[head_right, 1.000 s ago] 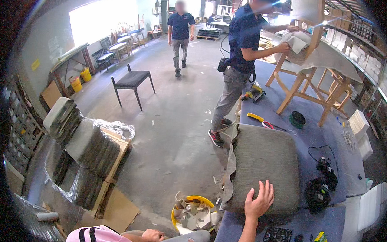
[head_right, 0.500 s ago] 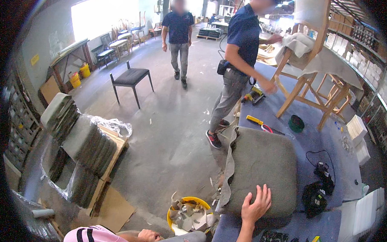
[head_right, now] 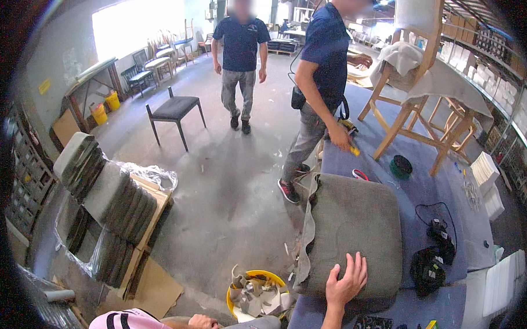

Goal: The person cuts a gray fabric cushion cover with a utility knife, trims edges with scissors, and staples the fabric to the cushion using a staple gun. They handle multiple cushions, stacking finished pieces on the table.

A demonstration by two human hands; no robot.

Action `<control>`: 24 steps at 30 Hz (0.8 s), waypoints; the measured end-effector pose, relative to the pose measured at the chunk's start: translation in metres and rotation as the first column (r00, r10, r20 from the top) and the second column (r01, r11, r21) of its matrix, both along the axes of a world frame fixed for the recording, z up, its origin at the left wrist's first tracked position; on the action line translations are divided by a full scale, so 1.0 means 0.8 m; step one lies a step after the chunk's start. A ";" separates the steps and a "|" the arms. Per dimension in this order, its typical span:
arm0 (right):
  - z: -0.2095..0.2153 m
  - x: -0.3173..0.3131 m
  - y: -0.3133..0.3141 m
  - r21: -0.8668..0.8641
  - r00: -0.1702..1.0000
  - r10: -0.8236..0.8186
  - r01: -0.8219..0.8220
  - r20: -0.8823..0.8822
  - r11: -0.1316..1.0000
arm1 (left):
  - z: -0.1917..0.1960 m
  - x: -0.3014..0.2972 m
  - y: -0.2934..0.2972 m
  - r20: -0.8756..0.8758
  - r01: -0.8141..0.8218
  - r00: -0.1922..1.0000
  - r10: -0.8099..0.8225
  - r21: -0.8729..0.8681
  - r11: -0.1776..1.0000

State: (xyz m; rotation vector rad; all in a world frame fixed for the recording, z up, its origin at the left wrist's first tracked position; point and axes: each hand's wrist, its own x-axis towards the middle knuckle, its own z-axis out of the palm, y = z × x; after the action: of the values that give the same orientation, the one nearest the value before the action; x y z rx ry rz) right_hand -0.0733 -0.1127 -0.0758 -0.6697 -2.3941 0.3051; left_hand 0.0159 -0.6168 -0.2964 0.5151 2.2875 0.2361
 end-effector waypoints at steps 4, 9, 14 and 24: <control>0.000 0.000 -0.002 -0.005 1.000 0.007 -0.007 -0.009 1.000 | 0.004 0.001 0.000 -0.008 0.012 1.000 -0.012 -0.023 1.000; 0.000 0.000 -0.002 0.012 1.000 0.005 -0.005 -0.005 1.000 | 0.012 0.001 0.001 -0.013 0.008 1.000 -0.008 -0.007 1.000; 0.003 -0.003 -0.004 0.018 1.000 0.001 -0.001 -0.002 1.000 | -0.011 0.006 -0.003 -0.042 0.012 0.999 -0.012 -0.007 1.000; -0.006 0.000 0.006 0.008 0.999 -0.006 0.006 -0.035 1.000 | -0.013 0.019 -0.016 -0.058 0.032 0.998 -0.031 0.008 0.999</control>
State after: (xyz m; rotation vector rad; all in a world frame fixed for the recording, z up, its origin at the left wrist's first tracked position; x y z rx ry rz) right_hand -0.0729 -0.1082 -0.0804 -0.6622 -2.3589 0.3017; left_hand 0.0314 -0.6299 -0.3072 0.5685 2.3336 0.2182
